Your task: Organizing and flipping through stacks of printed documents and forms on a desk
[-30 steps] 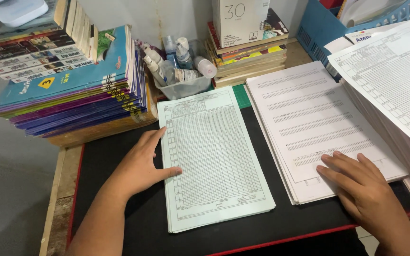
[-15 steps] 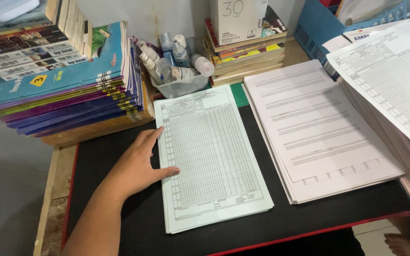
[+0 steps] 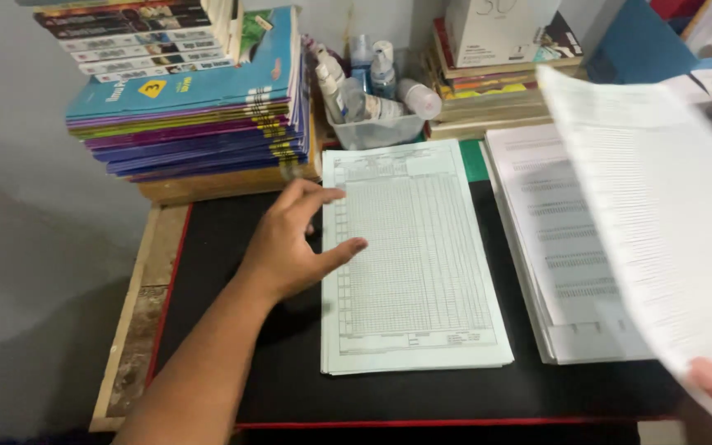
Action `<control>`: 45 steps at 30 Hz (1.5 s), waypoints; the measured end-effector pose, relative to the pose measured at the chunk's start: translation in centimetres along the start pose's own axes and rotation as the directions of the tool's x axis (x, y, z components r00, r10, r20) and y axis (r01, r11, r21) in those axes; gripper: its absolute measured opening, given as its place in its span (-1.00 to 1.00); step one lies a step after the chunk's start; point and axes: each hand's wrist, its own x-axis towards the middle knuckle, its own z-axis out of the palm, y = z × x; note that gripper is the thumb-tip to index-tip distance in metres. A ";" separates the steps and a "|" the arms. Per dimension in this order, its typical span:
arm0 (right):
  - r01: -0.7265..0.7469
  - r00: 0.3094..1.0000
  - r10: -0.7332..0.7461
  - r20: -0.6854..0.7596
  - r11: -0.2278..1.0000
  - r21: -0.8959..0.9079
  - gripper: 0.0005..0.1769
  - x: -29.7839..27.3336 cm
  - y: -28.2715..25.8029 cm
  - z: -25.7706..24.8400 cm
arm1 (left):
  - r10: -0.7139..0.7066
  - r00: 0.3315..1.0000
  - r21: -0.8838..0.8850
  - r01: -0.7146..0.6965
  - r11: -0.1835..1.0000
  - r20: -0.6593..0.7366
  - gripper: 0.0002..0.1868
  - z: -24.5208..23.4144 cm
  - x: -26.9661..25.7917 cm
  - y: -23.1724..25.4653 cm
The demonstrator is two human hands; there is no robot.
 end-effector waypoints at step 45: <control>-0.001 0.890 -0.173 0.423 0.925 0.381 -0.70 25.7 -18.2 8.5 | -0.456 0.879 -0.424 0.470 0.774 0.141 -0.65 1.7 1.7 -3.9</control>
